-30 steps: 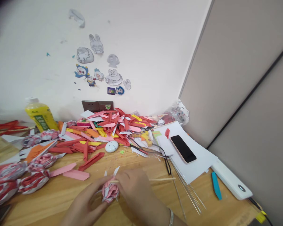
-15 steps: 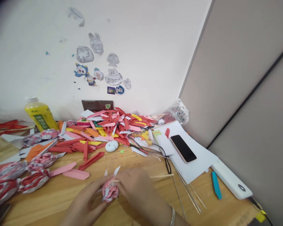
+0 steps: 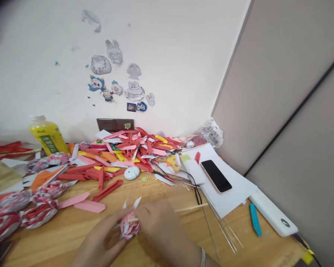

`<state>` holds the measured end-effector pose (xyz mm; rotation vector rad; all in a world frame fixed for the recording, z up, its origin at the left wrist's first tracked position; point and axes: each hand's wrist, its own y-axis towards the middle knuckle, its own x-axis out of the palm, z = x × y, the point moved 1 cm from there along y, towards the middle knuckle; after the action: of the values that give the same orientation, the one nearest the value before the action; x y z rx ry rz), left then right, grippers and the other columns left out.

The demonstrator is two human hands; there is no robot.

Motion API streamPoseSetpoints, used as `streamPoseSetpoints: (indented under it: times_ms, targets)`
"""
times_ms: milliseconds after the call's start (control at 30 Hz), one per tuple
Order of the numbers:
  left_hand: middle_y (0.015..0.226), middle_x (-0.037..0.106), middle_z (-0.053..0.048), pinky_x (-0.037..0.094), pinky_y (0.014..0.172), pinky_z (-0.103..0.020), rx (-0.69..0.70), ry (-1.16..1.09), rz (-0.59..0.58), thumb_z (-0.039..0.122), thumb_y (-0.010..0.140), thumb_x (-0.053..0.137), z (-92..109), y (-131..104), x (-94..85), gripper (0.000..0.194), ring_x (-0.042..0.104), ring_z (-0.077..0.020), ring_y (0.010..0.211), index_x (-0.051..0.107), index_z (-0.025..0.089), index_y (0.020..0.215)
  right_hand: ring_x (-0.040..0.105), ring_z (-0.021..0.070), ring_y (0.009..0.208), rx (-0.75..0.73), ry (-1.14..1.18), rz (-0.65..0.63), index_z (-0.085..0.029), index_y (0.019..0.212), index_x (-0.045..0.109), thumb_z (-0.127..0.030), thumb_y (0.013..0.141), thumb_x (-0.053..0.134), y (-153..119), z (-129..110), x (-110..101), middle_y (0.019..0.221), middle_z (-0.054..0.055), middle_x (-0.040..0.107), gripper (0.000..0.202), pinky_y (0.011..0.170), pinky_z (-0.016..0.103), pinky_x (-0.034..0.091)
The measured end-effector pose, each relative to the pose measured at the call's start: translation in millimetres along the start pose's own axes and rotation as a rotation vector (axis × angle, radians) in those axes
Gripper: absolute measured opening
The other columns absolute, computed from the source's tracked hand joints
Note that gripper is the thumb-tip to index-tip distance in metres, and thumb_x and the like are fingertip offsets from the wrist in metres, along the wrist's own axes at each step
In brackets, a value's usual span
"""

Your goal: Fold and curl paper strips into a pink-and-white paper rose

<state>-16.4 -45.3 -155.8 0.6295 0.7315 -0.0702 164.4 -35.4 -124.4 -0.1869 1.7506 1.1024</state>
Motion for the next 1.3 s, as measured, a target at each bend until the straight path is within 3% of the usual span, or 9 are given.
streamPoseSetpoints:
  times_ms: [300, 433, 567, 667, 767, 933, 1100, 1200, 1300]
  targets:
    - [0.110, 0.071, -0.006, 0.056, 0.084, -0.028, -0.206, -0.389, -0.124, 0.018, 0.072, 0.062, 0.8, -0.9, 6.7, 0.041, 0.069, -0.0210, 0.098, 0.061, 0.023, 0.113, 0.067, 0.0170, 0.077, 0.252, 0.221, -0.063, -0.018, 0.110, 0.062, -0.022, 0.093, 0.045, 7.2, 8.9, -17.8, 0.093, 0.005, 0.072, 0.024, 0.066, 0.025, 0.046]
    - [0.107, 0.072, -0.006, 0.056, 0.084, -0.029, -0.246, -0.466, -0.121, 0.020, 0.069, 0.067, 6.2, 0.4, 4.3, 0.041, 0.069, -0.0221, 0.097, 0.062, 0.024, 0.109, 0.066, 0.0163, 0.075, 0.284, 0.212, -0.077, -0.019, 0.097, 0.066, -0.020, 0.092, 0.047, 6.5, 15.4, -14.2, 0.087, 0.003, 0.072, 0.020, 0.065, 0.024, 0.045]
    - [0.100, 0.072, -0.006, 0.057, 0.078, -0.031, -0.390, -0.597, -0.023, 0.035, 0.072, 0.069, 4.2, 3.1, 2.2, 0.060, 0.070, -0.0213, 0.090, 0.046, 0.024, 0.127, 0.061, 0.0146, 0.062, 0.294, 0.173, -0.059, -0.019, 0.078, 0.065, -0.023, 0.094, 0.045, 5.1, 18.0, -9.1, 0.071, 0.001, 0.069, 0.026, 0.055, 0.023, 0.039]
    - [0.090, 0.072, -0.005, 0.056, 0.079, -0.034, -0.444, -0.756, 0.003, 0.053, 0.074, 0.067, 0.6, 7.0, 2.2, 0.081, 0.070, -0.0221, 0.087, 0.029, 0.023, 0.138, 0.061, 0.0156, 0.063, 0.257, 0.142, 0.052, -0.019, 0.082, 0.065, -0.023, 0.095, 0.039, 2.7, 17.4, -5.9, 0.072, 0.003, 0.069, 0.030, 0.057, 0.024, 0.040]
    - [0.096, 0.071, -0.008, 0.056, 0.080, -0.037, -0.490, -0.832, -0.041, 0.064, 0.071, 0.063, -0.3, 9.8, 3.3, 0.089, 0.070, -0.0248, 0.090, 0.025, 0.024, 0.140, 0.060, 0.0165, 0.062, 0.221, 0.058, 0.147, -0.018, 0.084, 0.065, -0.022, 0.096, 0.035, 0.4, 13.4, -2.0, 0.070, 0.004, 0.067, 0.033, 0.057, 0.025, 0.038]
    - [0.109, 0.070, -0.010, 0.058, 0.071, -0.031, -0.542, -0.791, 0.041, 0.063, 0.067, 0.068, -3.0, 4.9, 10.4, 0.096, 0.071, -0.0242, 0.089, 0.021, 0.026, 0.142, 0.053, 0.0163, 0.053, 0.186, -0.049, 0.180, -0.018, 0.077, 0.061, -0.022, 0.097, 0.033, -1.3, 0.8, 5.3, 0.061, 0.003, 0.062, 0.034, 0.050, 0.026, 0.029]
    - [0.109, 0.070, -0.009, 0.058, 0.077, -0.033, -0.456, -0.550, 0.136, 0.050, 0.066, 0.072, -12.6, 2.0, 11.6, 0.059, 0.070, -0.0246, 0.092, 0.055, 0.020, 0.113, 0.051, 0.0165, 0.053, 0.170, -0.021, 0.149, -0.019, 0.070, 0.056, -0.025, 0.097, 0.029, -1.9, -10.2, 4.5, 0.060, 0.003, 0.059, 0.039, 0.052, 0.028, 0.026]
    - [0.099, 0.074, -0.005, 0.058, 0.077, -0.033, -0.366, -0.352, 0.168, 0.039, 0.067, 0.070, -11.6, 4.6, 3.9, 0.043, 0.070, -0.0242, 0.089, 0.061, 0.021, 0.105, 0.056, 0.0173, 0.062, 0.218, 0.125, 0.099, -0.019, 0.085, 0.058, -0.042, 0.098, 0.029, 0.6, -12.7, -2.2, 0.071, 0.003, 0.064, 0.039, 0.055, 0.027, 0.031]
    - [0.097, 0.075, -0.004, 0.058, 0.075, -0.032, -0.202, -0.152, 0.111, 0.029, 0.068, 0.069, -5.5, 6.0, -2.2, 0.034, 0.071, -0.0231, 0.087, 0.065, 0.023, 0.101, 0.058, 0.0155, 0.062, 0.316, 0.224, 0.070, -0.020, 0.095, 0.056, -0.038, 0.100, 0.020, 3.1, -11.3, -6.3, 0.076, 0.003, 0.065, 0.041, 0.055, 0.025, 0.032]
